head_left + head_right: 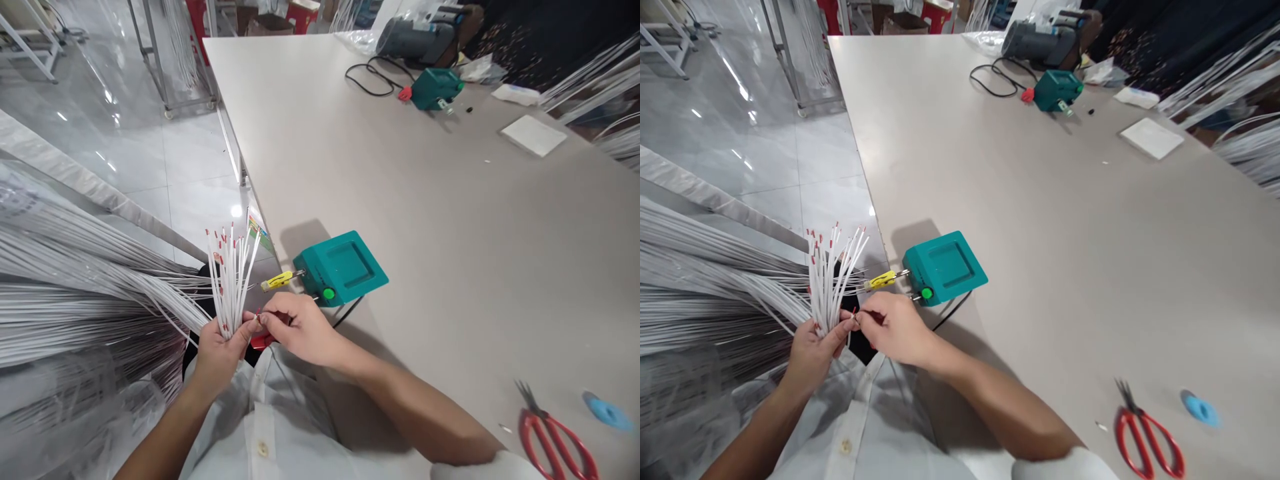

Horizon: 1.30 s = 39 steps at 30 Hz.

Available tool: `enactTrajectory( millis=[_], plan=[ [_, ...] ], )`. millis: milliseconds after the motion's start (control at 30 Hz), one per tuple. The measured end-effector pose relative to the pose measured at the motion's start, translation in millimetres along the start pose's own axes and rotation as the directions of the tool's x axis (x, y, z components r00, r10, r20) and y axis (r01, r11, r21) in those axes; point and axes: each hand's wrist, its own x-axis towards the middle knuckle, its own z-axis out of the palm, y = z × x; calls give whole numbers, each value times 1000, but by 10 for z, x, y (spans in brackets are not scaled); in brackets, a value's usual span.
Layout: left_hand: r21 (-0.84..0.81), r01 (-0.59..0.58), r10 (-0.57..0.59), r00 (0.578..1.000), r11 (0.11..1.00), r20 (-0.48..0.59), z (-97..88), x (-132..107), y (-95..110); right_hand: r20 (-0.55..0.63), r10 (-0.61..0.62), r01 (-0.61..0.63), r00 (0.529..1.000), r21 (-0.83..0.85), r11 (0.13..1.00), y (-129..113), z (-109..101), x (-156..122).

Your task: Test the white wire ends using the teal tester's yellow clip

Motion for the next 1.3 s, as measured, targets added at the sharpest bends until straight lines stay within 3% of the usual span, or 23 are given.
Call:
enactTrajectory(
  millis=[100, 167, 267, 367, 433, 533, 633, 733, 767, 833, 900, 933, 1000, 1033, 1067, 1133, 1200, 1233, 1300],
  plan=[
    [-31, -17, 18, 1000, 999, 5, -15, 6, -37, 93, 230, -248, 969, 337, 908, 46, -5, 2],
    [-58, -23, 23, 1000, 998, 2, -24, 27, -73, 8, 243, -229, 970, 363, 903, 63, -8, -22],
    [-72, -18, 18, 1000, 997, -6, -24, 57, -105, -222, -43, 54, 974, 42, 998, 57, -5, -83],
    [-66, -12, 13, 1000, 998, 1, -12, 58, -87, -191, -324, 252, 926, -325, 912, 39, 5, -119],
    [-29, -12, 12, 1000, 1000, 19, -6, 39, -50, -97, -350, 279, 932, -424, 862, 38, 13, -110],
    [66, -15, 12, 999, 998, 48, -4, 3, 9, 23, -364, 337, 931, -436, 835, 49, 13, -71],
    [106, -32, 26, 998, 994, 54, -7, -11, 24, 104, -414, 407, 904, -501, 764, 43, -17, -55],
    [136, -80, 74, 996, 987, 50, -9, -9, -3, 163, -373, 396, 914, -565, 724, 8, -66, -68],
    [149, -97, 91, 995, 984, 48, -9, -11, -13, 165, -337, 371, 927, -540, 756, -2, -77, -70],
    [168, -130, 124, 991, 977, 47, -9, -26, -26, 147, -204, 244, 968, -359, 901, -5, -77, -62],
    [176, -163, 158, 987, 971, 42, -8, -49, -31, 178, 29, -32, 984, 12, 999, 19, -43, -37],
    [176, -175, 171, 985, 969, 35, -8, -59, -32, 237, 147, -199, 960, 213, 957, 38, -16, -24],
    [157, -177, 176, 984, 972, 17, -5, -61, -35, 372, 294, -452, 880, 472, 757, 78, 44, -10],
    [130, -168, 169, 986, 977, 2, -3, -51, -38, 406, 329, -510, 853, 515, 689, 91, 69, -15],
    [91, -155, 157, 988, 984, -10, 0, -34, -41, 402, 350, -524, 846, 510, 682, 97, 85, -29],
    [-10, -132, 131, 991, 991, -33, 10, 16, -42, 287, 328, -420, 900, 373, 827, 80, 75, -80],
    [-72, -118, 117, 993, 990, -29, 22, 71, -35, 99, 129, -136, 987, 71, 988, 36, 2, -136],
    [-80, -118, 117, 993, 990, -17, 29, 96, -29, 31, -26, 29, 999, -115, 993, 11, -54, -155],
    [-58, -129, 130, 991, 990, 11, 44, 134, -20, -21, -302, 257, 953, -469, 845, -25, -183, -155]
  ],
)
